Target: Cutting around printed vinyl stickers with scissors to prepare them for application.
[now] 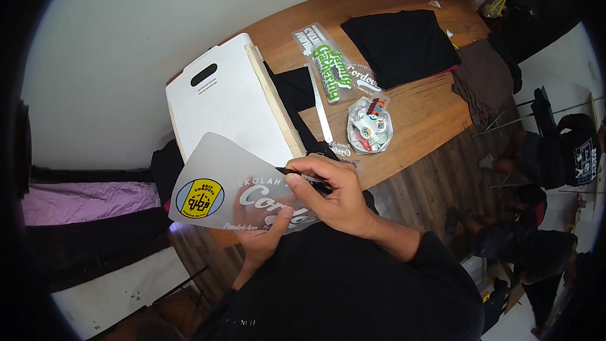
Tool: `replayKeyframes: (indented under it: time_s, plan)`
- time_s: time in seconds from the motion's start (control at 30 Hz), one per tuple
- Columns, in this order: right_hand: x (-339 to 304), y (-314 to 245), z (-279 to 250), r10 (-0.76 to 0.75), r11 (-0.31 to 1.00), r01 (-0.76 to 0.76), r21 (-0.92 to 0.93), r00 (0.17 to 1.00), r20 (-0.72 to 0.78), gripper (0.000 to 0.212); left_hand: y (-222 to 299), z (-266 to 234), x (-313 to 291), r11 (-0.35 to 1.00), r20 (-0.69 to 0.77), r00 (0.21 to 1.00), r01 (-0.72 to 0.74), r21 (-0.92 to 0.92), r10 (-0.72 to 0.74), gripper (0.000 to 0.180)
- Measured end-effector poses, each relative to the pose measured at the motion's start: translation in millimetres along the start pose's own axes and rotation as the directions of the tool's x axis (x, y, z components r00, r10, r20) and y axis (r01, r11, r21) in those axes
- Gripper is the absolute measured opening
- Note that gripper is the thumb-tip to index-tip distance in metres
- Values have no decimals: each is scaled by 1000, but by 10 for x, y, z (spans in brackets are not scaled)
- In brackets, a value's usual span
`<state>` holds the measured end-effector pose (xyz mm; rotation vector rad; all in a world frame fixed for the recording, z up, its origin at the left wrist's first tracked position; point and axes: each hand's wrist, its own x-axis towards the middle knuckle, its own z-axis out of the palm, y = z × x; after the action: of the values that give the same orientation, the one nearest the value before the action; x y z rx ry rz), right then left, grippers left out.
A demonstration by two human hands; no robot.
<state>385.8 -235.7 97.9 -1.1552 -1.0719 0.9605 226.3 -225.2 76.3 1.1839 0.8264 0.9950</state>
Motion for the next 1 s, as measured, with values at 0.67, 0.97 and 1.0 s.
replayKeyframes:
  time_s: [0.67, 0.97, 1.0]
  plan:
    - [-3, -3, 2, -4, 1000, 4, -3, 1000, -13, 17, 30, 7, 12, 997, 26, 997, -70, 34, 69, 52]
    - [-16, -21, -22, 13, 1000, -12, -19, 999, 38, 18, 13, 11, 1, 999, 10, 1000, -30, 16, 30, 51]
    - [-15, -23, -19, 15, 1000, -15, -9, 999, 35, 18, 8, 0, 2, 998, 24, 998, -58, 40, 57, 51]
